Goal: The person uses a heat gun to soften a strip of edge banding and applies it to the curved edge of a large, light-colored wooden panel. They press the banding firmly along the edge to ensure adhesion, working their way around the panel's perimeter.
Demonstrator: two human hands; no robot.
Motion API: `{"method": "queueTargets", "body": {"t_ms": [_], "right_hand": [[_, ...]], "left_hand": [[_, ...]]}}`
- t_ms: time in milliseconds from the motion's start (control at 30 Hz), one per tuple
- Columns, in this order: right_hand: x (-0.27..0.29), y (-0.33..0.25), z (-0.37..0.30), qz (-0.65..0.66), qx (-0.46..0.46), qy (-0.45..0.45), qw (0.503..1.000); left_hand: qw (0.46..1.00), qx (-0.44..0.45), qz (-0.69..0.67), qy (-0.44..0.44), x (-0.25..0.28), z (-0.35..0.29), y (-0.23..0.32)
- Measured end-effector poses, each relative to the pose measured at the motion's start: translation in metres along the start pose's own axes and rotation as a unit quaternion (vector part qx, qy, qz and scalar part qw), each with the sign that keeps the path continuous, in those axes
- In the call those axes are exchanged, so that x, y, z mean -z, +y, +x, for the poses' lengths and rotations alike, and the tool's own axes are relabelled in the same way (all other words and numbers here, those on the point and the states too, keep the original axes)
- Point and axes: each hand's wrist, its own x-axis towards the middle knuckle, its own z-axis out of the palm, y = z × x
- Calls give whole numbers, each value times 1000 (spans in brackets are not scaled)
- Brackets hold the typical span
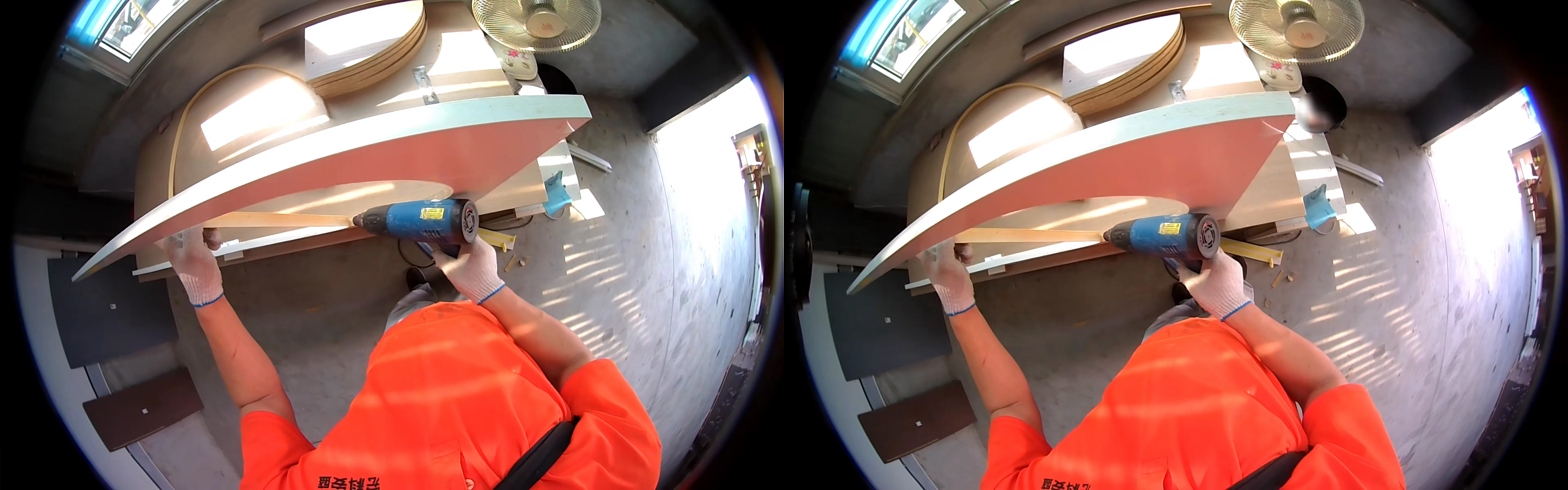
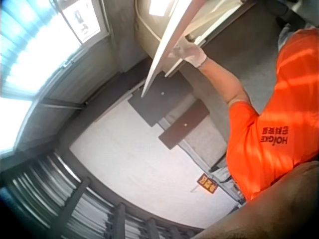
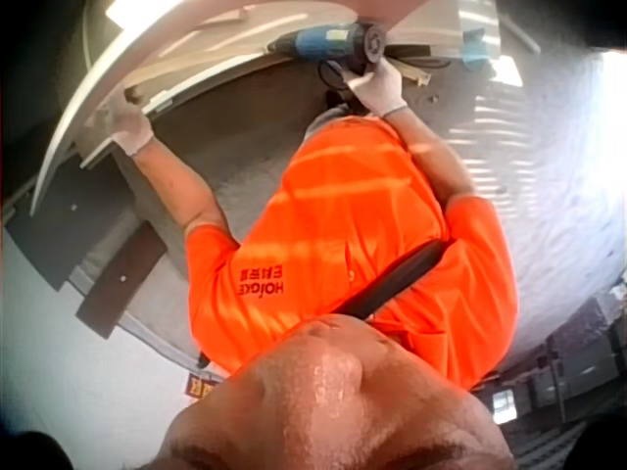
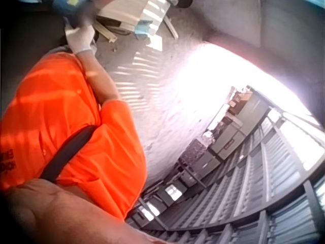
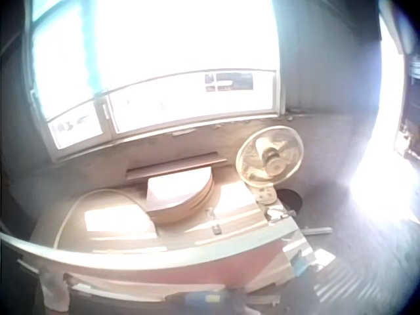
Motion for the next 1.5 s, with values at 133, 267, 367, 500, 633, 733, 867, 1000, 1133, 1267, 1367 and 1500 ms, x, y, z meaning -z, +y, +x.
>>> {"method": "queueTargets", "body": {"t_ms": [133, 267, 367, 500, 633, 733, 867, 1000, 1133, 1267, 1367, 1500], "right_hand": [[1, 0, 2, -21, 8, -13, 1000], [-1, 0, 2, -7, 6, -14, 1000], [0, -1, 3, -24, 17, -15, 999], [-1, 1, 4, -26, 8, -20, 999], [-2, 4, 4, -14, 17, -22, 1000], [-3, 7, 6, -17, 16, -28, 999], [-4, 7, 5, -16, 13, -24, 1000], [-6, 8, 5, 13, 23, -18, 999], [-4, 0, 5, 27, 20, -19, 999], [4, -16, 5, 35, -15, -48, 998], [8, -28, 4, 83, -39, -64, 994], [6, -27, 0, 58, -43, -62, 995]], "left_hand": [[1000, 9, 5, 2, 2, 1, 0], [1000, 17, -6, -12, 11, 4, -5], [1000, 20, 3, -11, 15, 6, -8], [1000, -3, 2, 13, 4, 2, -1], [1000, -6, 4, 5, 5, 2, 0], [1000, -2, 2, -3, 6, 3, 0], [1000, -4, 0, -1, 10, 5, -5], [1000, -8, 7, -18, 12, 6, -4], [1000, -6, 3, -10, 9, 5, -1], [1000, -9, 6, 7, 7, 3, -1], [1000, -6, -1, 0, 9, 2, -1], [1000, 7, -3, -3, 6, 0, 6]]}}
